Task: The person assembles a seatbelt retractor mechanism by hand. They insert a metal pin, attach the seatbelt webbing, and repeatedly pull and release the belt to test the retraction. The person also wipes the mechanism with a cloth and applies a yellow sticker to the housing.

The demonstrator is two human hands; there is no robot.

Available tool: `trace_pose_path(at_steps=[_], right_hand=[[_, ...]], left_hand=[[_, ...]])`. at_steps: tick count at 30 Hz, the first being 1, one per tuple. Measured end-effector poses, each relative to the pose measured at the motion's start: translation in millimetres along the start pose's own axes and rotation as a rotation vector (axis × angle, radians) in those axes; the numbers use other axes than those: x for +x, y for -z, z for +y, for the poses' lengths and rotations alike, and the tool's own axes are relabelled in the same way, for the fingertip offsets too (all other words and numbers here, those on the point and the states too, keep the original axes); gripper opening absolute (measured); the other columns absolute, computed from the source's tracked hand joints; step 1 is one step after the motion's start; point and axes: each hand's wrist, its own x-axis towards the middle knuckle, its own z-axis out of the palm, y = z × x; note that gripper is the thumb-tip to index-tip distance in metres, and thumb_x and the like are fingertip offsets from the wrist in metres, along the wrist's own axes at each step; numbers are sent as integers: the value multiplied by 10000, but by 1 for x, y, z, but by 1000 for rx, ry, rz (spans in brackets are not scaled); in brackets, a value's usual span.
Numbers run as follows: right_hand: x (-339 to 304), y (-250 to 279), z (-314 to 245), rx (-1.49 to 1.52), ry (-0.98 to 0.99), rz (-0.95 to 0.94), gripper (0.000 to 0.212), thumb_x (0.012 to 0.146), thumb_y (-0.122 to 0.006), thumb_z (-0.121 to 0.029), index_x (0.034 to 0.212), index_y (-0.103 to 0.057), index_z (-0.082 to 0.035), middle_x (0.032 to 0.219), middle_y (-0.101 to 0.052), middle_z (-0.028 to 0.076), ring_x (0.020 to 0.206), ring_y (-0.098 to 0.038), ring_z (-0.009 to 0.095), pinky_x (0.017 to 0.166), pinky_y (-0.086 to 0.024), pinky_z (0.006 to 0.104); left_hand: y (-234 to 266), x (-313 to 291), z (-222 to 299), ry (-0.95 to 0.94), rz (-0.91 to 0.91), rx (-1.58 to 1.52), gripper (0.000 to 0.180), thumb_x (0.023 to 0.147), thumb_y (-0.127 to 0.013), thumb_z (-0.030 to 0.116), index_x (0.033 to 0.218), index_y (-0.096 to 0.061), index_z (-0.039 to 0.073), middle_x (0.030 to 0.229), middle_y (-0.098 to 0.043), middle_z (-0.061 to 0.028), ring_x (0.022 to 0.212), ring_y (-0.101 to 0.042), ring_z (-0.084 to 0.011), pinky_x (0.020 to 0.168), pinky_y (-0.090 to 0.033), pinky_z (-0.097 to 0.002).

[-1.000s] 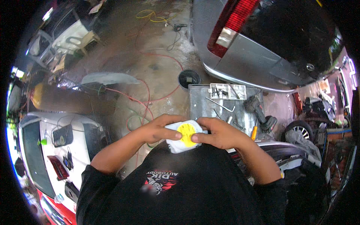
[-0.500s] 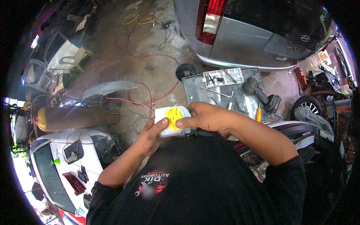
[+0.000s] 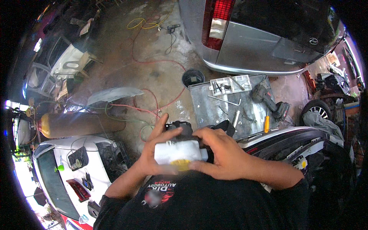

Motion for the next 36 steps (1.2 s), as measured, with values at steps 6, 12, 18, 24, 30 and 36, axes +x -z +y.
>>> trace_pose_path(at_steps=[6,12,18,24,30,36], right_hand=[[-14,-5,9,-4,133,93,696,848,-873,-455,1260,-576,20,1153,-658,224,1103,-638,447,990,-485,532],[-14,-2,21,10,179,87,641,829,-897,-431,1183,-599,13,1092,-645,213,1055,-642,441,937,-503,521],[-19,-2,9,49,98,93,692,776,-933,-470,1149,-597,6,1037,-613,202,967,-634,408,850,-518,505],[-21,-7,6,34,102,130,699,753,-947,-483,1120,-592,-5,1061,-604,193,969,-634,400,851,-520,498],[-21,-2,3,38,139,82,715,735,-957,-482,1120,-588,-5,1065,-604,197,1025,-632,413,899,-518,494],[-20,-9,6,11,176,158,698,737,-969,-430,1125,-577,-2,1069,-601,203,1010,-634,412,869,-524,491]], left_hand=[[2,6,18,-156,-47,200,983,572,-1028,475,1437,-709,134,1693,-255,-384,1579,-331,-474,1258,-271,-463],[2,14,23,-211,-95,355,981,593,-1012,488,1475,-684,211,1671,-288,-379,1519,-410,-499,1218,-367,-503],[2,20,35,-237,-155,409,1064,590,-986,539,1539,-617,232,1605,-352,-398,1402,-501,-556,1166,-424,-535],[3,18,39,-191,-169,394,1061,599,-961,541,1549,-607,227,1598,-343,-419,1381,-508,-576,1160,-427,-542],[4,16,31,-260,-175,364,1087,605,-954,549,1567,-586,200,1598,-342,-427,1414,-481,-585,1176,-413,-533],[-17,8,15,-238,70,-67,847,561,-1037,458,1252,-703,99,1611,-394,-348,1451,-464,-576,1158,-428,-583]])
